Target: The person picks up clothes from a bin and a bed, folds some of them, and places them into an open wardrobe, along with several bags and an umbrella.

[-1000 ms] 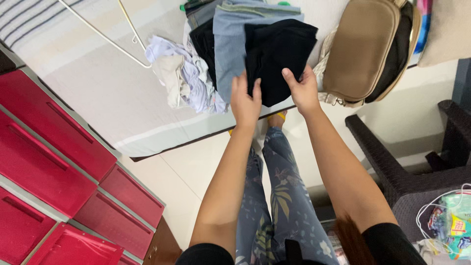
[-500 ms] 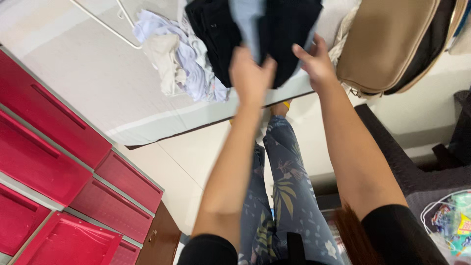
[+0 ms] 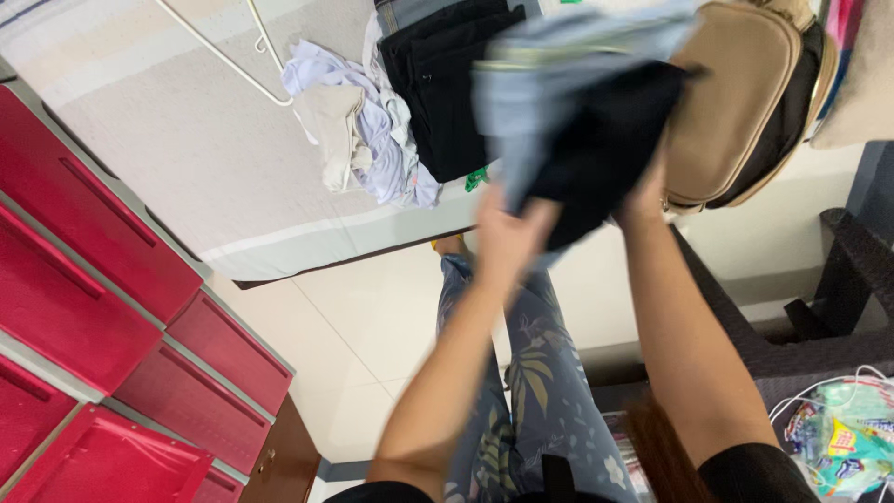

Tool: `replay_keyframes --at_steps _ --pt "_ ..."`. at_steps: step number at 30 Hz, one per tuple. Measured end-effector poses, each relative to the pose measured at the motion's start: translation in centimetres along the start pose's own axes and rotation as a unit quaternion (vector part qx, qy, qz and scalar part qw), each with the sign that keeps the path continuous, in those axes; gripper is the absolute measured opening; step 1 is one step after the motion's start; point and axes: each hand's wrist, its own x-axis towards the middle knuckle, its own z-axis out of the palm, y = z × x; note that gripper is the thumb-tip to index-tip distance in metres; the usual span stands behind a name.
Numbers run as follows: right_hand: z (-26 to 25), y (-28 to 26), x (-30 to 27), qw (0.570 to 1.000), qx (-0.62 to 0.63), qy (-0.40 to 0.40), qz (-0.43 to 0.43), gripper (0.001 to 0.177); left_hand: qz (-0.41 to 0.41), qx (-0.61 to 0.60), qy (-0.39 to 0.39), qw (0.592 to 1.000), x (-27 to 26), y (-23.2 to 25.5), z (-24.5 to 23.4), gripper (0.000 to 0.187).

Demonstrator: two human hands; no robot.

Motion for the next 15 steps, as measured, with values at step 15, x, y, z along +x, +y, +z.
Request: replay_keyframes --at_steps 15 --pt "7.9 3.3 2.3 0.984 -0.087 -0.093 0.122 0.112 -0.062 0.054 0.218 0.972 13.4 -9.6 -10.2 0.119"
